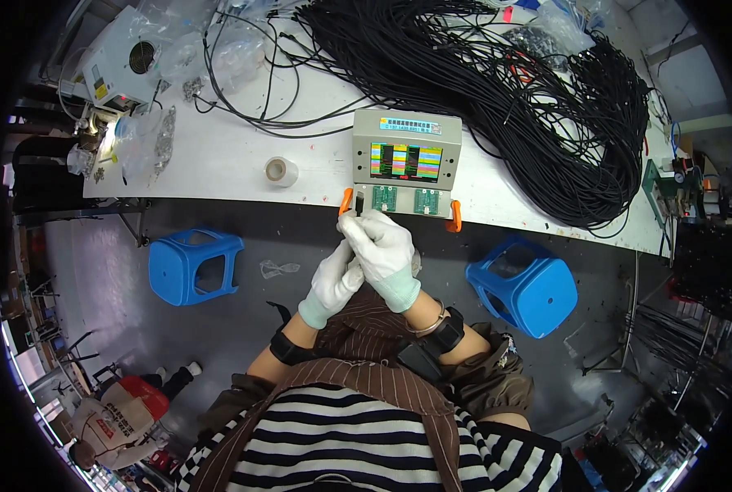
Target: The person presses a cable into a machine, plugs both ends into a testing device, and then uses pliers to trim the ends of several cables from a pile.
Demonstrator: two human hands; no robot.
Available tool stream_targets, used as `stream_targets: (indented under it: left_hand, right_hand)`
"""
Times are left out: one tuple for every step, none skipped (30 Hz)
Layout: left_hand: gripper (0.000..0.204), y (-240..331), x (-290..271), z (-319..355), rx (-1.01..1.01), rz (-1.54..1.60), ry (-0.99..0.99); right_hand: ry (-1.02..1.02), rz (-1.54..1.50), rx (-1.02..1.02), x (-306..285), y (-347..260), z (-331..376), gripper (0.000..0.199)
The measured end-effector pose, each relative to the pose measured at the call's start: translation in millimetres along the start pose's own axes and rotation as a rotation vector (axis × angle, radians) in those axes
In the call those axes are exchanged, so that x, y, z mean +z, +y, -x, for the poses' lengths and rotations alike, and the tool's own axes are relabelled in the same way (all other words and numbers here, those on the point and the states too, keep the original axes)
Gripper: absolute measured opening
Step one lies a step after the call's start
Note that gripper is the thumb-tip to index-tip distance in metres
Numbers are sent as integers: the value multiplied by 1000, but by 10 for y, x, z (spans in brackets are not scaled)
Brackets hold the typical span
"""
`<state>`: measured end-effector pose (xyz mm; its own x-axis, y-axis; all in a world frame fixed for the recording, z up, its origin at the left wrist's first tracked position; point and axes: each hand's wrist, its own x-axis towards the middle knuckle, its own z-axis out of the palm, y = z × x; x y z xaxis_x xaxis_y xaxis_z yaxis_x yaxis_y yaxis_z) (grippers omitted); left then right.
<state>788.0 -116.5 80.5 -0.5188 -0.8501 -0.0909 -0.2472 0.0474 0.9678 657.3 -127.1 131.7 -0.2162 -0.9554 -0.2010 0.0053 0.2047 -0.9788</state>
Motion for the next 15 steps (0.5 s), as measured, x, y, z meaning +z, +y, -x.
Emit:
stream_targets:
  left_hand:
    - [68,-9,-33,0,-5,-34,-30]
    - [68,-7,-29,2,-2,-33,-26]
    - [63,4,9,1,43,90,44]
    - [58,18,52,-4,88,215,111]
    - [53,39,60,-11,133,339,178]
    - [53,68,23,-9,136,341,178]
    - [48,166,-35,-38,21,262,135]
    - [43,262,-115,-58,-93,178,95]
    - [38,293,-172,-69,-207,93,55]
    - [38,276,-214,-53,-205,94,54]
    - [36,244,-258,-26,-242,150,12]
    - [33,201,-299,6,-279,205,-29]
    - [31,143,-329,30,-315,264,-76]
    - [31,91,-360,66,-313,264,-79]
    - [31,31,-378,124,-307,287,-62]
  right_hand:
    - [-3,3,-3,24,-10,-2,21]
    - [-3,29,-56,44,-15,0,21]
    - [-2,54,-108,61,-18,2,21]
    - [1,79,-160,70,-21,2,21]
    - [1,82,-162,79,-27,-1,21]
    - [-4,112,-145,86,-35,-4,20]
    - [1,144,-125,64,-28,-13,19]
    - [2,174,-105,53,-22,-25,18]
    - [9,178,-104,14,3,-46,18]
    - [56,187,-236,-52,33,-73,16]
    - [98,191,-370,-128,61,-117,15]
    - [139,194,-503,-202,69,-170,16]
    - [228,135,-455,-285,12,-266,16]
    - [319,75,-407,-383,-71,-403,16]
    - [397,168,-506,-516,-106,-563,16]
